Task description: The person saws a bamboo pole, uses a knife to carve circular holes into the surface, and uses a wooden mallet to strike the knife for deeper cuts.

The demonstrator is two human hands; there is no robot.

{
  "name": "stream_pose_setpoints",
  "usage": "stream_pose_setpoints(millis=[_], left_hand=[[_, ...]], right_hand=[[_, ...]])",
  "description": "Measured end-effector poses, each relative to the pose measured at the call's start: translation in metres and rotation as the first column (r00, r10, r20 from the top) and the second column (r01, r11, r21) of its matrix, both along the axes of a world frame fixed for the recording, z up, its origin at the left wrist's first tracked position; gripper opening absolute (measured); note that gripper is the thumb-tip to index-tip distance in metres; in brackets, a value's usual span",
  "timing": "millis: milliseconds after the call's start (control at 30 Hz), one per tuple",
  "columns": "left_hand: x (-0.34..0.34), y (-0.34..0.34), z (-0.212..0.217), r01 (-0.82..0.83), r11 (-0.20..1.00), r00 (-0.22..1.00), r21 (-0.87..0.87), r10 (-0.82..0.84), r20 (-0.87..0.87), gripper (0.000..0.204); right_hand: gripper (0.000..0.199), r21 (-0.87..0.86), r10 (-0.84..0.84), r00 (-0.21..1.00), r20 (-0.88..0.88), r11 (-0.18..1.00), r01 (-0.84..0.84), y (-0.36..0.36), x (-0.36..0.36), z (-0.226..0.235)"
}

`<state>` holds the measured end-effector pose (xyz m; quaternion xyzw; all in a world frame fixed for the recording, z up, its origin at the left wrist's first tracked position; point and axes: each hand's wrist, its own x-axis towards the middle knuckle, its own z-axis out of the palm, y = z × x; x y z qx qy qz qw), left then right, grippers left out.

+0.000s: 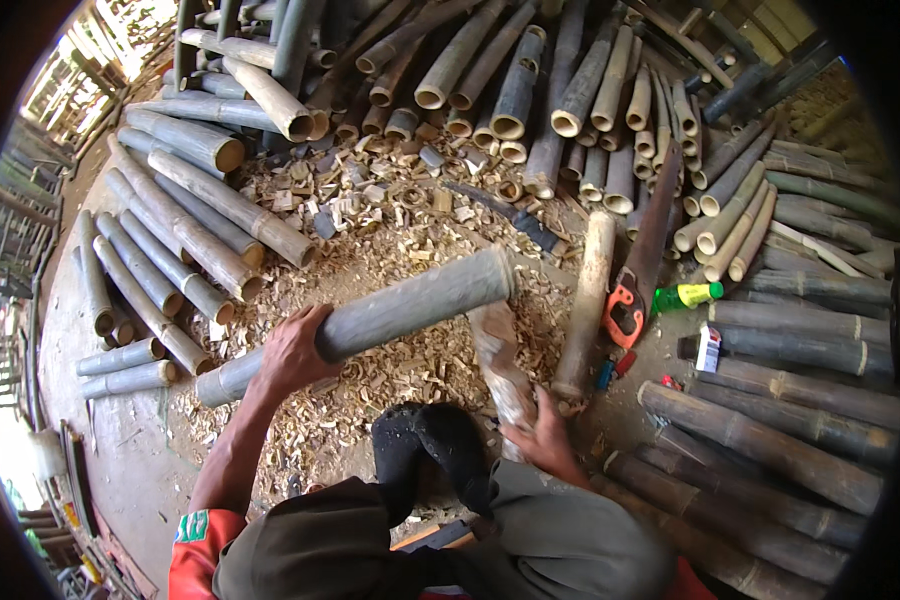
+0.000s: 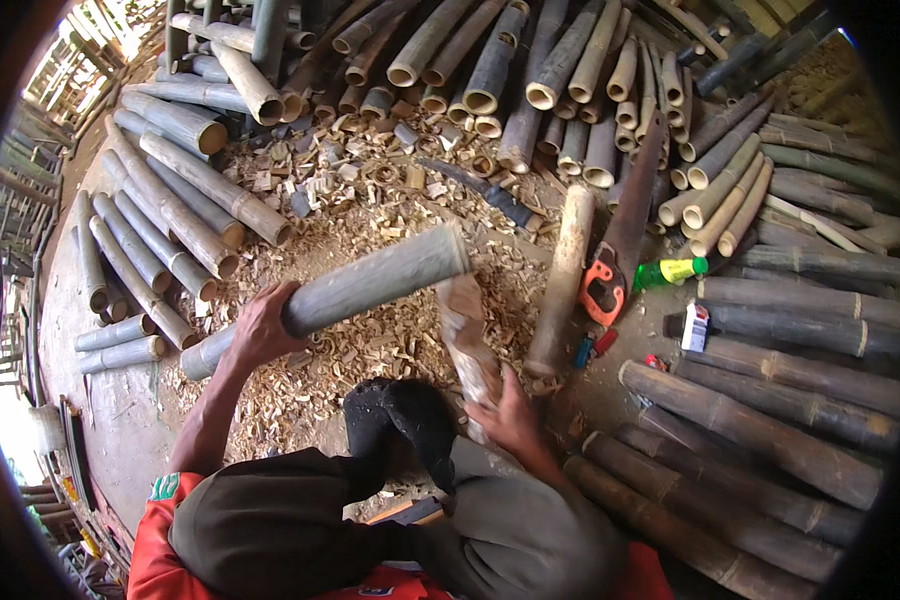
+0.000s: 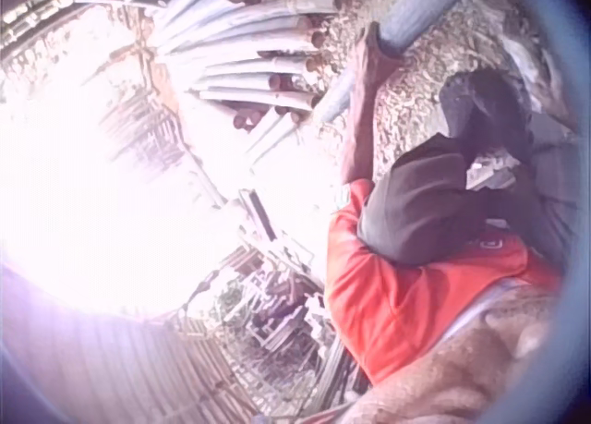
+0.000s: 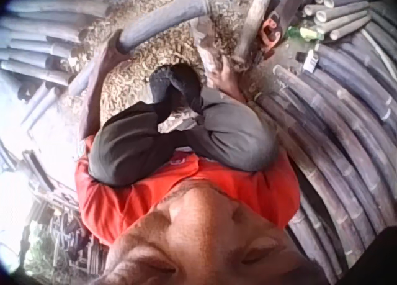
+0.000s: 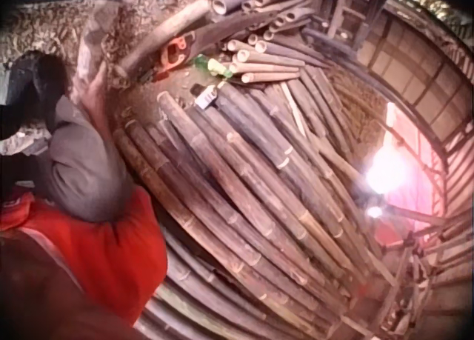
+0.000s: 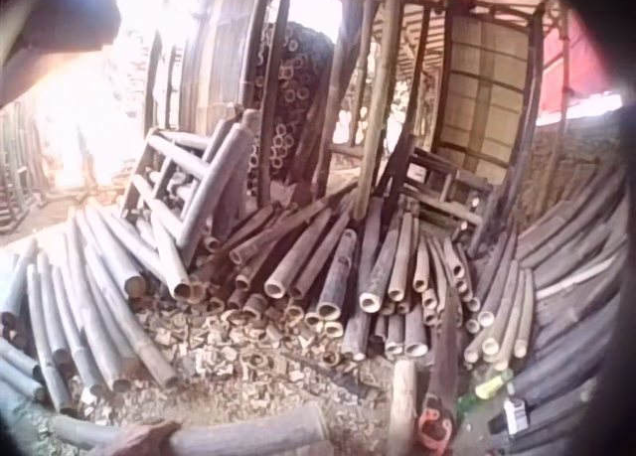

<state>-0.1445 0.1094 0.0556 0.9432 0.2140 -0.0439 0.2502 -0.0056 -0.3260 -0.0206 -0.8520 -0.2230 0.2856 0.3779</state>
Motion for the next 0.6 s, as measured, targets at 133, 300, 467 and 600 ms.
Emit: stream_pose_setpoints(millis=[133, 300, 467, 600], left_hand=[[-0.04, 0.016, -0.026, 0.022, 0.993, 1.0, 0.114, -0.023, 0.002, 0.075], [-0.065, 0.023, -0.058, -0.142, 0.973, 0.99, 0.181, 0.142, 0.012, 0.078], [-0.05, 0.032, -0.038, -0.087, 0.996, 0.961, -0.02, 0.079, -0.265, 0.081], [-0.073, 0.067, -0.025, -0.091, 0.949, 0.908, -0.301, -0.045, -0.416, 0.096]], right_hand=[[0.109, 0.026, 0.103, 0.988, 0.112, 0.994, -0.106, 0.113, 0.016, -0.027], [0.089, -0.156, 0.246, 0.964, 0.101, 0.961, -0.229, 0.178, 0.02, 0.003], [0.081, -0.239, 0.285, 0.958, -0.03, 0.929, -0.284, 0.169, 0.024, 0.012], [0.104, -0.293, 0.541, 0.709, -0.453, 0.661, -0.691, 0.138, 0.031, 0.035]])
